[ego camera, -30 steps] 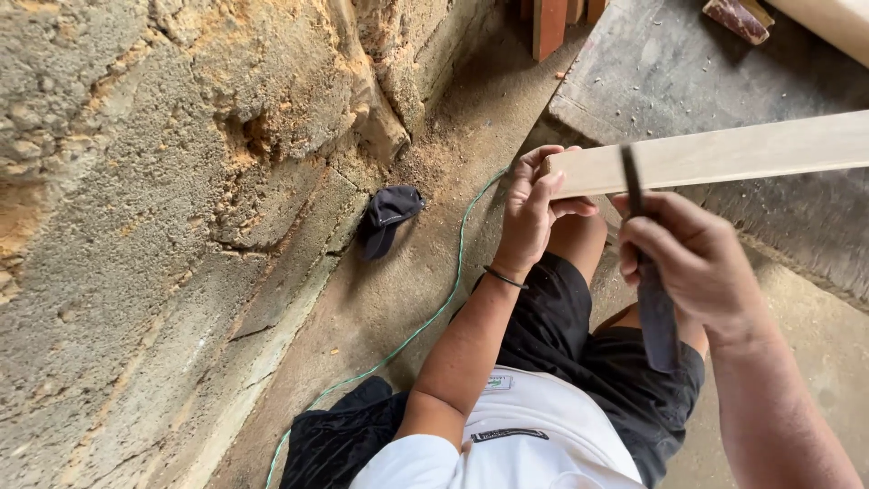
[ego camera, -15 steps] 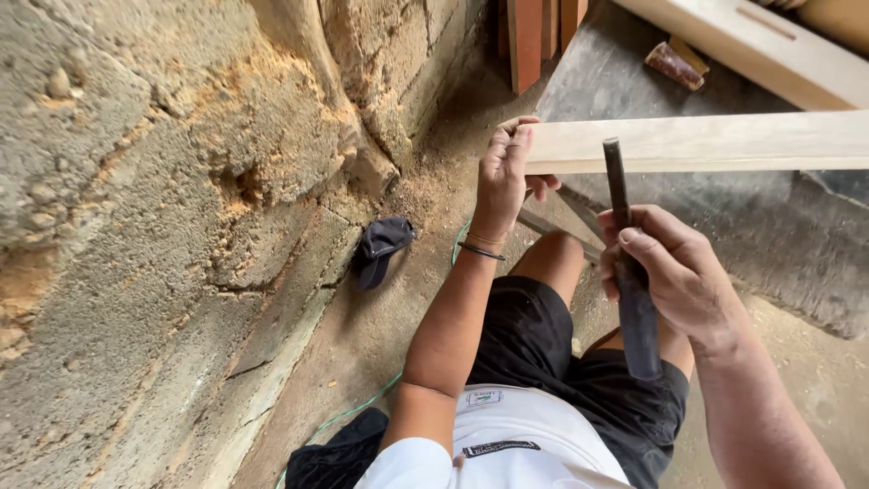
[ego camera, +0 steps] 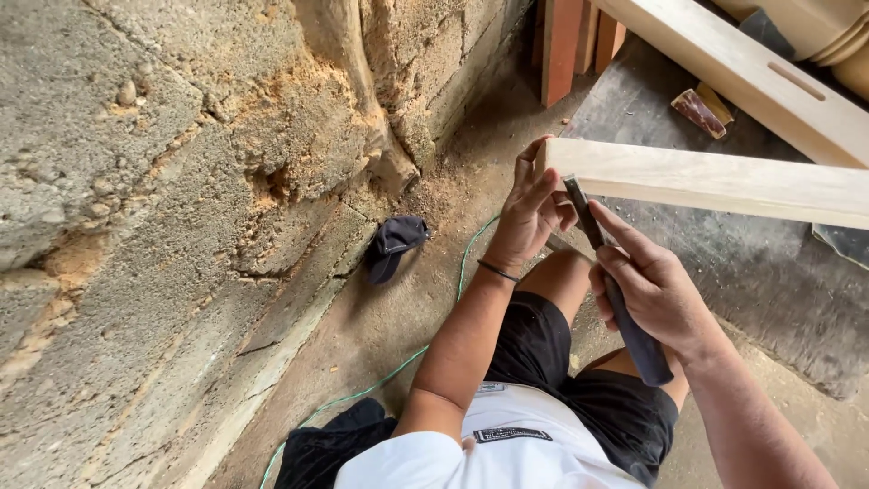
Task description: The person smooths a long wooden plank with a sanding block, then uses a chisel to carve and shape the edges of the wood. The person works on the plank while sitting on the ground, occasionally adjusting the wood's position.
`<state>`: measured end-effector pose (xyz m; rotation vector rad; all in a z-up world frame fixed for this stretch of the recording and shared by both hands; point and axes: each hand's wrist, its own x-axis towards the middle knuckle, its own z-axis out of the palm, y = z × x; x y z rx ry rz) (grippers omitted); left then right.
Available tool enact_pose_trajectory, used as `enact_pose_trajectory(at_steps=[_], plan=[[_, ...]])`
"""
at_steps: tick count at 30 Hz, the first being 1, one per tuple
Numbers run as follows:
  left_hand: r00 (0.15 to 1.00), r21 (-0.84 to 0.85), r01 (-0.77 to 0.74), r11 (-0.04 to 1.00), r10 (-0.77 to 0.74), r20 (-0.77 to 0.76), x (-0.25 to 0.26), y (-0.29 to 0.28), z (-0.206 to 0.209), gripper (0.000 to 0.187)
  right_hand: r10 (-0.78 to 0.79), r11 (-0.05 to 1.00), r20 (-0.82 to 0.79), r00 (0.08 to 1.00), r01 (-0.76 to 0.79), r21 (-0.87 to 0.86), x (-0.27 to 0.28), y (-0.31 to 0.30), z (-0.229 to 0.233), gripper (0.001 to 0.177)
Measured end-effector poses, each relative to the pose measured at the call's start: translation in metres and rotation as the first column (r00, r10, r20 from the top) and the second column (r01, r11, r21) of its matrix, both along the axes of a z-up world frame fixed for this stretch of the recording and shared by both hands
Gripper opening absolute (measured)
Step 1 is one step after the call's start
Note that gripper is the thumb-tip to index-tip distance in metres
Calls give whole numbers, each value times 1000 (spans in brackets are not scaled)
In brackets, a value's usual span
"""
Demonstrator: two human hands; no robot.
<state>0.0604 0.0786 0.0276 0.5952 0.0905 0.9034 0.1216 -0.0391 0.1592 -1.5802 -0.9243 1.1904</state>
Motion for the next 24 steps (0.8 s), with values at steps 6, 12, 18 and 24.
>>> enact_pose_trajectory(at_steps=[6,12,18,24], plan=[[998,-45,15,999,-12,61,3,1,-4,49,-9,1000,14,1000,9,-23,7,8,6,45],[997,-122,5,992,5,79,3,-1,-21,56,21,995,-23,1000,-23,-100,1,23,7,44],[999,-107,-53,993,52,-9,3,-2,-21,67,32,987,-23,999,-35,-157,-7,31,6,44],[999,-145,-47,988,46,-11,2,-2,-22,62,15,969,12,1000,-11,-247,-16,38,11,44]])
